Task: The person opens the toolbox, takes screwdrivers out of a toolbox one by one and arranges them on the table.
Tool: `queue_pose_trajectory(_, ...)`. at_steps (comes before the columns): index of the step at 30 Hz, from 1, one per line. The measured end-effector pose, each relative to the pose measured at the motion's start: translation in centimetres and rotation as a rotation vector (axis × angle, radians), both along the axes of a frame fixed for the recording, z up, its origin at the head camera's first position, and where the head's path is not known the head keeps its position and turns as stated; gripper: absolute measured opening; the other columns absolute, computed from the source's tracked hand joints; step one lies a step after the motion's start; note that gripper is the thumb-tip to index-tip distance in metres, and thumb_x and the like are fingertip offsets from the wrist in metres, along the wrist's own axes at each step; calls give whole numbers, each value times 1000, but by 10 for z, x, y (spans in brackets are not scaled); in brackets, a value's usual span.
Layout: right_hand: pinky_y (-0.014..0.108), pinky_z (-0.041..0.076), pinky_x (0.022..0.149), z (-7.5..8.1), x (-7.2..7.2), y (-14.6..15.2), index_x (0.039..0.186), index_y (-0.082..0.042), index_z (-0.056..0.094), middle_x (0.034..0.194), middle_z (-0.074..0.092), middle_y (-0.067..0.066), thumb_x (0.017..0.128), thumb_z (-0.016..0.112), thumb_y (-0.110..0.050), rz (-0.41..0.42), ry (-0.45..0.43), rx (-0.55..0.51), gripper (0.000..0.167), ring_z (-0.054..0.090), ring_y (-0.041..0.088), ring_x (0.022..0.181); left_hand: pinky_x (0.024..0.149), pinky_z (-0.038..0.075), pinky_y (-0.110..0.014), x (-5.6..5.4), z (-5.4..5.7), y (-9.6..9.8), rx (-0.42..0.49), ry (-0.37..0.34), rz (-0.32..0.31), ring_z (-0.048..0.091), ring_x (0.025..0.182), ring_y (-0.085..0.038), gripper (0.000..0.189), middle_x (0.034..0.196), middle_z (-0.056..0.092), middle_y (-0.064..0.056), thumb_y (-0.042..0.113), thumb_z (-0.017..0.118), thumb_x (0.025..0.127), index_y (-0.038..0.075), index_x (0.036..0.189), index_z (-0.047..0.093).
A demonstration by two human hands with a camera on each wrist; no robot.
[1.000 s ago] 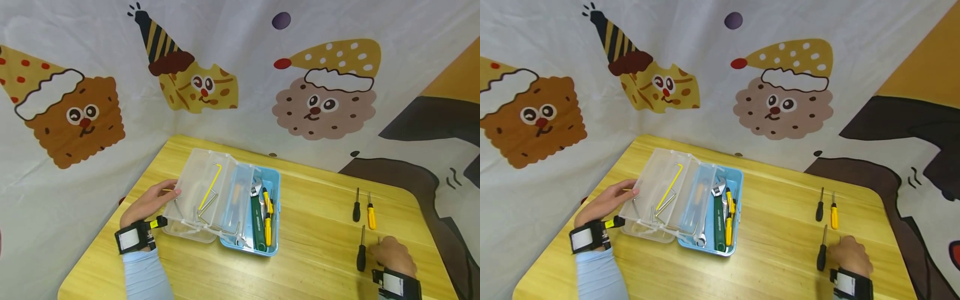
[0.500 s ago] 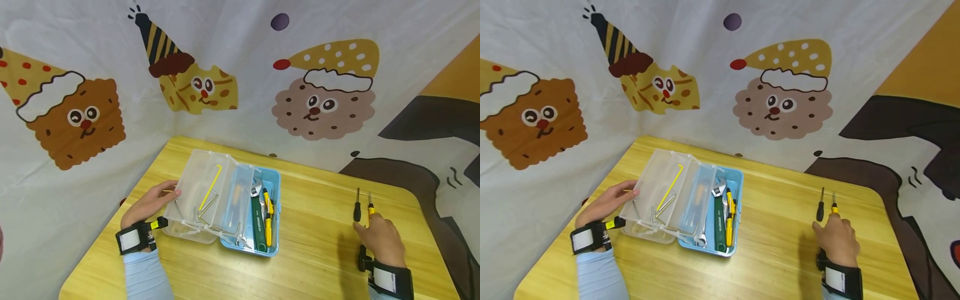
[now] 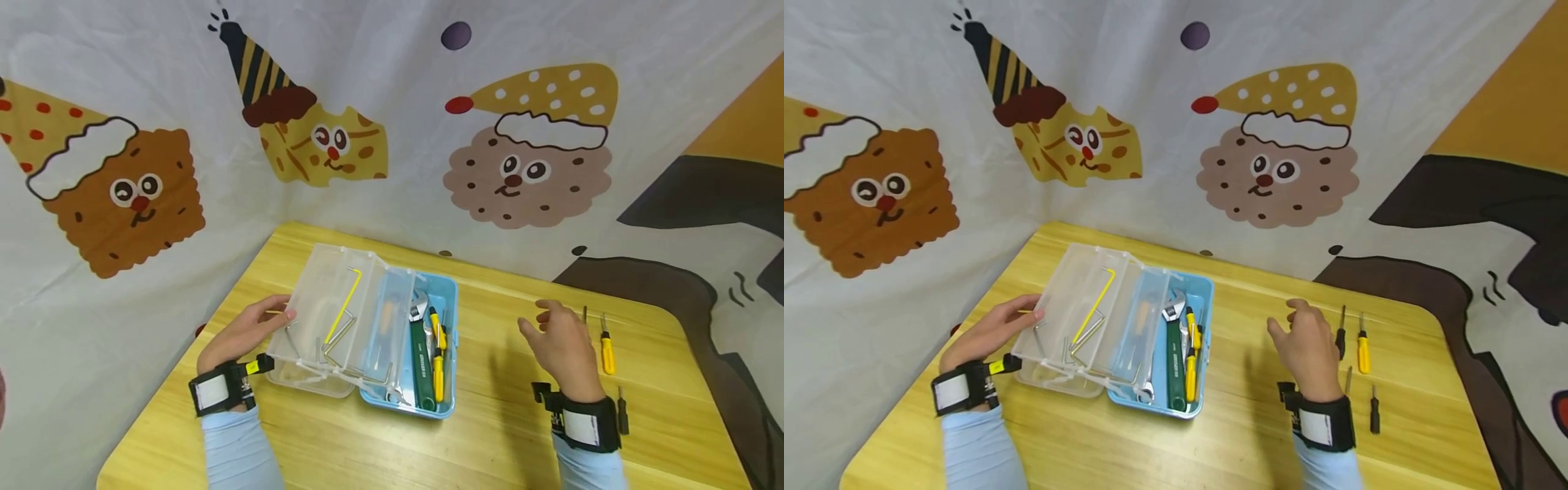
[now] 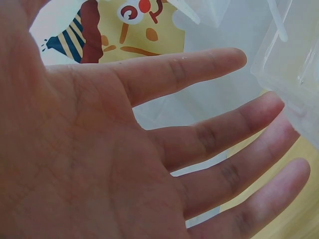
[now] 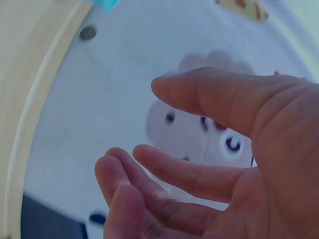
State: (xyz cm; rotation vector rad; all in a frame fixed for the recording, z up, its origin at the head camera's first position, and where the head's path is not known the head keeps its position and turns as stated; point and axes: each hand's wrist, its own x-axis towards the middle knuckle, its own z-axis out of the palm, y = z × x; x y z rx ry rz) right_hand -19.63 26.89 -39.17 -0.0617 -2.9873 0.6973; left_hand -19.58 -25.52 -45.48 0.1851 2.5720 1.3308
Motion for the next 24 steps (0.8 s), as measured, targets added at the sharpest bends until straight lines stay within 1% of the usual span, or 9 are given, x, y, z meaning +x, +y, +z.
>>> queue_pose_trajectory(3,49,59,68,3,-4,-22,142,8,57,120,68,33,100,72,-25,39,-2,-10,55,69,46,101,108,48,-49,0,-1,0,5,-1,-2,58,134,-37,65,156,55,-17,50,53,109,9,159,45)
queue_pose_trajectory(5,46,58,65,4,-6,-37,141,6,59,121,68,31,99,73,-25,69,-17,3,54,69,43,100,108,48,-49,0,-1,1,8,0,-1,58,134,-36,65,155,55,-16,50,53,109,9,159,45)
queue_pose_trajectory(8,41,55,59,5,-6,-58,138,2,63,121,67,26,98,76,-26,117,-52,62,50,70,37,94,108,48,-50,-1,-1,1,8,5,-3,58,135,-37,65,156,55,-16,50,53,109,9,159,45)
queue_pose_trajectory(11,37,53,56,4,-4,-80,131,-1,69,117,68,21,95,80,-27,178,-94,149,46,68,30,86,109,48,-53,-1,0,1,5,7,-8,58,136,-38,65,157,54,-17,50,52,109,9,159,45)
queue_pose_trajectory(14,36,50,55,0,-3,-102,113,-3,75,107,66,17,91,85,-28,254,-137,245,34,62,26,79,110,47,-55,-1,1,0,0,9,-7,57,136,-39,64,157,53,-17,50,52,110,9,159,45)
queue_pose_trajectory(17,36,47,53,-8,-2,-122,95,-5,76,96,63,15,89,87,-28,334,-154,349,26,56,25,76,110,47,-55,-1,2,-1,0,11,-1,57,136,-39,65,157,54,-18,50,52,110,9,159,45)
queue_pose_trajectory(20,38,49,52,-21,0,-135,87,-4,77,90,63,15,87,88,-23,403,-116,474,22,54,25,73,109,48,-53,-1,1,-1,3,12,-5,58,135,-38,65,156,55,-17,50,52,110,8,159,45)
queue_pose_trajectory(21,38,50,52,-26,0,-139,87,-4,78,88,64,16,87,87,-21,424,-81,520,19,54,25,73,109,48,-53,-1,1,0,4,12,-6,58,135,-38,65,155,55,-17,50,52,110,8,159,45)
queue_pose_trajectory(24,40,54,55,-40,3,-147,85,-5,80,81,67,16,85,86,-14,456,75,657,11,57,25,69,108,49,-52,-1,0,1,7,11,-4,59,134,-37,64,154,57,-17,49,52,110,8,158,46)
